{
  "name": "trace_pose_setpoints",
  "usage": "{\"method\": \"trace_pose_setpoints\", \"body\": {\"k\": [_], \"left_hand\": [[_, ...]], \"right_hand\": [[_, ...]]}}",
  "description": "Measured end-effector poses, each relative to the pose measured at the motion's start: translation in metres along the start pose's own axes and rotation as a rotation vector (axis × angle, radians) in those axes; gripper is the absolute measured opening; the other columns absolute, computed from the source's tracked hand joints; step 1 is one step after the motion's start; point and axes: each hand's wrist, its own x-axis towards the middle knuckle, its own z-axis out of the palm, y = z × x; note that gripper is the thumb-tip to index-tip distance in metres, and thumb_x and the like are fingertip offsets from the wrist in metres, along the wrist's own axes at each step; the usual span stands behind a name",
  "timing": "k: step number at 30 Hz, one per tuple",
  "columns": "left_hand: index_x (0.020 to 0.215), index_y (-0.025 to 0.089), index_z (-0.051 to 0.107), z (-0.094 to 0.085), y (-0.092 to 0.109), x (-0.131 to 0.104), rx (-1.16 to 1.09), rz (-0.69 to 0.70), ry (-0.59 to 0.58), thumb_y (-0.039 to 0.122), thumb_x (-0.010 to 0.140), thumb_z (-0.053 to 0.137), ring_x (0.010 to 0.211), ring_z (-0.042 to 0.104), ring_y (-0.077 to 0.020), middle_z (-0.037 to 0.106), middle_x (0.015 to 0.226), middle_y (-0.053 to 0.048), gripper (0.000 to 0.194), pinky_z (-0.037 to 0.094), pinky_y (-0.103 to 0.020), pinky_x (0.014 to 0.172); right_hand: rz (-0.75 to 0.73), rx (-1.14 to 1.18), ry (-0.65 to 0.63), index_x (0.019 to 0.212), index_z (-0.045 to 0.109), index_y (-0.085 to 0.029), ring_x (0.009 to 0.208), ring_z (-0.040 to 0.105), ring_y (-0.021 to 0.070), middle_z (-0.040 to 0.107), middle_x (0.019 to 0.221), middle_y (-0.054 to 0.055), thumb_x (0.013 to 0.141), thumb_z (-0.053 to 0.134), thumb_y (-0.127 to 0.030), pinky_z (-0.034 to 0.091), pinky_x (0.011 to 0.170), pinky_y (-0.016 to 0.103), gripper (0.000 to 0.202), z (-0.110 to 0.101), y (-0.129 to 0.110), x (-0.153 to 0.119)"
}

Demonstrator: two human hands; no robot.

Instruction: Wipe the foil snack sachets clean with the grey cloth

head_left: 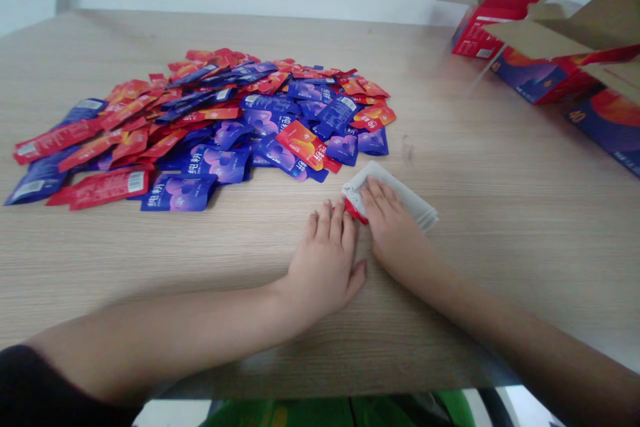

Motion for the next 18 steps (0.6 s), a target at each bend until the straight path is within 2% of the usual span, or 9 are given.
{"method": "trace_pose_setpoints", "body": {"k": [2, 5, 11, 14, 18], "left_hand": [[0.141, -0.004, 0.039, 0.000, 0.000, 0.000, -0.002, -0.003, -0.004, 0.043, 0.089, 0.044, 0.140, 0.031, -0.0434, 0.038, 0.148, -0.029, 0.071, 0.031, -0.054, 0.111], [0.140, -0.003, 0.042, -0.001, 0.000, -0.001, 0.000, 0.003, 0.006, 0.043, 0.090, 0.042, 0.140, 0.032, -0.0427, 0.039, 0.148, -0.028, 0.068, 0.031, -0.054, 0.111], [0.143, -0.004, 0.037, -0.001, 0.000, -0.001, 0.041, 0.010, -0.005, 0.047, 0.091, 0.042, 0.141, 0.031, -0.0430, 0.033, 0.151, -0.028, 0.073, 0.031, -0.053, 0.112], [0.144, -0.005, 0.035, 0.000, 0.000, -0.001, 0.038, 0.004, -0.011, 0.046, 0.091, 0.041, 0.141, 0.030, -0.0429, 0.033, 0.151, -0.028, 0.073, 0.030, -0.053, 0.112], [0.145, -0.005, 0.034, 0.000, 0.000, -0.001, 0.031, 0.005, 0.002, 0.045, 0.091, 0.041, 0.141, 0.030, -0.0428, 0.031, 0.152, -0.028, 0.074, 0.031, -0.053, 0.112]], "right_hand": [[-0.053, 0.017, -0.011, 0.136, 0.046, 0.005, 0.142, 0.032, 0.0323, 0.040, 0.147, 0.028, 0.089, 0.031, -0.007, 0.034, 0.114, 0.053, 0.051, 0.001, -0.010, 0.000], [-0.072, 0.022, 0.001, 0.137, 0.047, 0.003, 0.142, 0.032, 0.0311, 0.042, 0.147, 0.027, 0.089, 0.032, -0.007, 0.035, 0.114, 0.052, 0.051, 0.003, -0.010, -0.001], [0.040, -0.005, 0.023, 0.141, 0.041, 0.002, 0.144, 0.028, 0.0312, 0.037, 0.150, 0.027, 0.084, 0.030, -0.002, 0.035, 0.113, 0.053, 0.058, 0.002, 0.016, -0.008], [0.114, -0.031, 0.032, 0.141, 0.037, 0.006, 0.144, 0.027, 0.0327, 0.037, 0.149, 0.030, 0.082, 0.030, 0.000, 0.036, 0.112, 0.054, 0.060, 0.001, 0.029, -0.011], [0.140, -0.061, 0.024, 0.138, 0.038, 0.012, 0.143, 0.028, 0.0350, 0.037, 0.146, 0.035, 0.082, 0.030, 0.001, 0.038, 0.111, 0.054, 0.058, 0.000, 0.036, -0.011]]}}
